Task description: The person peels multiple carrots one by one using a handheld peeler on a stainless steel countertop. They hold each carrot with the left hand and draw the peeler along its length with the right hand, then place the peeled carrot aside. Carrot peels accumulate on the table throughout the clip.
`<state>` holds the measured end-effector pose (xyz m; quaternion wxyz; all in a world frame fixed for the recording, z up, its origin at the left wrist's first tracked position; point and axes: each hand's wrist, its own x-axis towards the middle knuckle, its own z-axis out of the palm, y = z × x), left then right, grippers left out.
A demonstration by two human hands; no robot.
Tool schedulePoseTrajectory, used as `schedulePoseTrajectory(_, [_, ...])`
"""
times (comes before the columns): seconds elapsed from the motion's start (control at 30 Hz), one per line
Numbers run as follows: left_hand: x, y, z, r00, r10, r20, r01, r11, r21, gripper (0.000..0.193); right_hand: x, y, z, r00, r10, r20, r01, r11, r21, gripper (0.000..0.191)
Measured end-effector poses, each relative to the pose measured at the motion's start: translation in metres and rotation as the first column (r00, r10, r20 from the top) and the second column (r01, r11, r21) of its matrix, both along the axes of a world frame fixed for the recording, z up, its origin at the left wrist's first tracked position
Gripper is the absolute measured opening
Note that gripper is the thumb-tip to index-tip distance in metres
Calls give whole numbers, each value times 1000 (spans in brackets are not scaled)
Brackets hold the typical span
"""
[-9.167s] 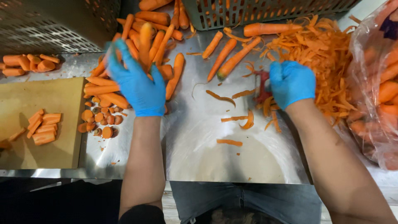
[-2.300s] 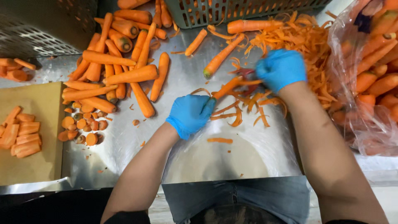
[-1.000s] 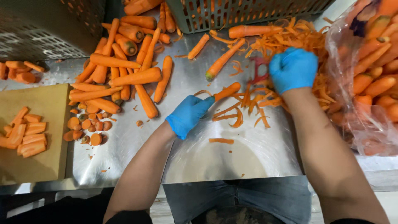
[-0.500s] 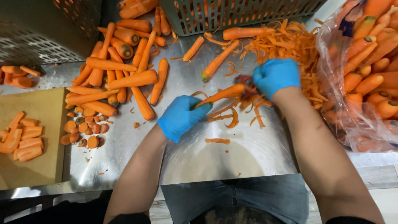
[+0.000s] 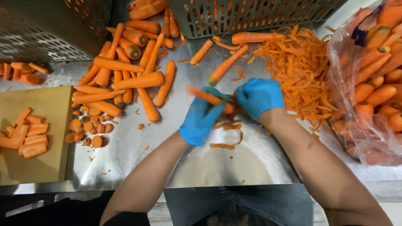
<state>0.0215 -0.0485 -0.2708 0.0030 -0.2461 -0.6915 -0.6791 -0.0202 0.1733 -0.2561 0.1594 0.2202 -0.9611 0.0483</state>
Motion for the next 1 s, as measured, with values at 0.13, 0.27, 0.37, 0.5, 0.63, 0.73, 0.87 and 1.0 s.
schedulePoseTrajectory(0.13, [5,-11,8,977,182,108,-146,951,-273,21,-11,31,20,994,-87,-64,76,985,-154,27])
schedulePoseTrajectory(0.27, [7,-1,18,964,265,-10,-184,642,-744,32,13,30,26,950,50,-307,-101,983,-152,20])
schedulePoseTrajectory(0.37, [9,2,24,992,118,-42,-100,544,-833,35,23,6,13,918,171,-358,-218,971,-95,30])
schedulePoseTrajectory(0.5, [4,-2,28,994,105,39,-17,485,-874,36,-6,34,11,932,41,-359,-42,999,6,26])
schedulePoseTrajectory(0.63, [0,-5,36,991,111,73,-14,636,-772,34,-24,69,15,874,-195,-446,226,974,18,32])
schedulePoseTrajectory(0.73, [11,-4,42,990,140,0,-101,715,-691,33,-9,70,20,906,-191,-379,163,981,-104,28])
schedulePoseTrajectory(0.87, [13,1,40,944,173,-281,-323,652,-686,27,17,34,16,941,37,-336,-76,992,-103,31])
schedulePoseTrajectory(1.0, [11,1,36,975,80,-205,-215,537,-816,24,6,27,14,897,127,-423,-151,988,-23,32])
